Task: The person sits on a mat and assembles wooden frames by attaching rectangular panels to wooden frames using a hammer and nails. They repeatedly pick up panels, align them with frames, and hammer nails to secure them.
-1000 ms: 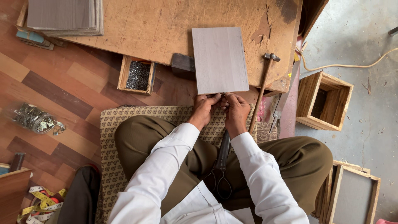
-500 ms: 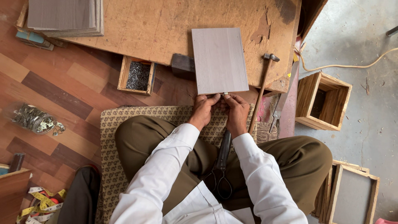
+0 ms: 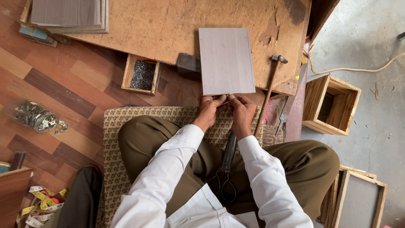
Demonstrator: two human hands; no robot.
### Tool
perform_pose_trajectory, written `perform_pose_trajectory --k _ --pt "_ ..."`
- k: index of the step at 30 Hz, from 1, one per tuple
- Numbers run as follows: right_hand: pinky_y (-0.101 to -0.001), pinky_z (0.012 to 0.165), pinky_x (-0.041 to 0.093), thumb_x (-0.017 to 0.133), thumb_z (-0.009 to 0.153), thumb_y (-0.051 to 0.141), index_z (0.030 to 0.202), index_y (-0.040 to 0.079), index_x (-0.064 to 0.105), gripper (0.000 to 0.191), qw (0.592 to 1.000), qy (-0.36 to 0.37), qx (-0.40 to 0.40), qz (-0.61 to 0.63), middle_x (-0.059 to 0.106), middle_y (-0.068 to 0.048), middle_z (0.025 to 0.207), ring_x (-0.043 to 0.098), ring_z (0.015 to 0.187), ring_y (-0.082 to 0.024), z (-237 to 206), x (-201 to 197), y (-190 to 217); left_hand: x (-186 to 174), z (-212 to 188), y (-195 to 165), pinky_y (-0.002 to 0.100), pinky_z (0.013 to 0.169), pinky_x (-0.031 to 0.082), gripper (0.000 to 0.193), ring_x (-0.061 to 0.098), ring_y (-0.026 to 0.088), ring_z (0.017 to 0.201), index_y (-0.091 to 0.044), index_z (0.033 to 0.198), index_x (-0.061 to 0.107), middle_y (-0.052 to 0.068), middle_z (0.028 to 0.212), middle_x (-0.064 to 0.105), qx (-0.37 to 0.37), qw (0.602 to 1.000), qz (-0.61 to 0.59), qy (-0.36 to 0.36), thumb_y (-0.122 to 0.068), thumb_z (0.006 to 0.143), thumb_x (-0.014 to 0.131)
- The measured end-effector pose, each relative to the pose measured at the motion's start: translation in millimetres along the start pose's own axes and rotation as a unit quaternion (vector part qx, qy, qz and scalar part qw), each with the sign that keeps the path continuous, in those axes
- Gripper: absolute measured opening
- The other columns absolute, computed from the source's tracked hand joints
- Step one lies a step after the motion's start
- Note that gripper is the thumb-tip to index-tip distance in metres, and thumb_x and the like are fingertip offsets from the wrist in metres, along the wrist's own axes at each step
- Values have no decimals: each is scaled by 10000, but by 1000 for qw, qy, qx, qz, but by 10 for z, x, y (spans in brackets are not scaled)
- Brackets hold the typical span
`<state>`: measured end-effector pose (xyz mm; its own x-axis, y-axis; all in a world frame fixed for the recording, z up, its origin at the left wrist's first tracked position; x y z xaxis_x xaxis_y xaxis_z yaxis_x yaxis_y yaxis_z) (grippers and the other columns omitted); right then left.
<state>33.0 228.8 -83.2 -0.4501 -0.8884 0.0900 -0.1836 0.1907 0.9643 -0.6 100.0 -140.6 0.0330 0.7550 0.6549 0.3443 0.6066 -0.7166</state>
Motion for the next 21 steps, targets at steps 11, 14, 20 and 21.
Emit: perform_pose_trajectory --k 11,14,20,21 --pt "-237 566 484 713 923 50 927 -54 758 114 1000 -7 -5 -2 684 -46 714 589 604 -91 14 -12 -10 -2 -1 25 331 874 583 160 697 184 930 27 1087 688 116 1051 733 1 1000 -4 -12 -63 956 704" --pt "-236 572 489 713 929 54 929 -52 755 114 1000 -3 -11 -8 685 -44 722 590 612 -90 6 -5 -5 -6 1 29 327 870 576 169 694 188 928 36 1088 687 121 1050 731 2 1000 -14 -16 -60 952 716" --pt "-240 578 490 719 929 51 925 -57 754 113 1000 20 -4 -2 687 -51 725 587 616 -99 1 6 11 -25 5 32 326 848 583 174 695 194 916 24 1075 675 115 1038 728 1 999 -20 -29 -58 930 723" --pt "-239 579 495 717 924 50 929 -55 755 112 1000 21 -1 -4 690 -51 726 592 616 -100 1 5 13 -30 4 25 321 850 583 172 694 191 920 21 1076 674 114 1041 727 6 999 -15 -31 -56 931 724"
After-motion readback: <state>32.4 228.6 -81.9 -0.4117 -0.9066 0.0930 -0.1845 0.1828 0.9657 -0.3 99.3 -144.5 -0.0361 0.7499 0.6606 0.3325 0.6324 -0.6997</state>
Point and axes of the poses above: each hand's wrist, its own z-axis towards the middle knuckle, its own x-axis out of the palm, y = z × x, the point moved 8 cm from there along z, towards the middle knuckle
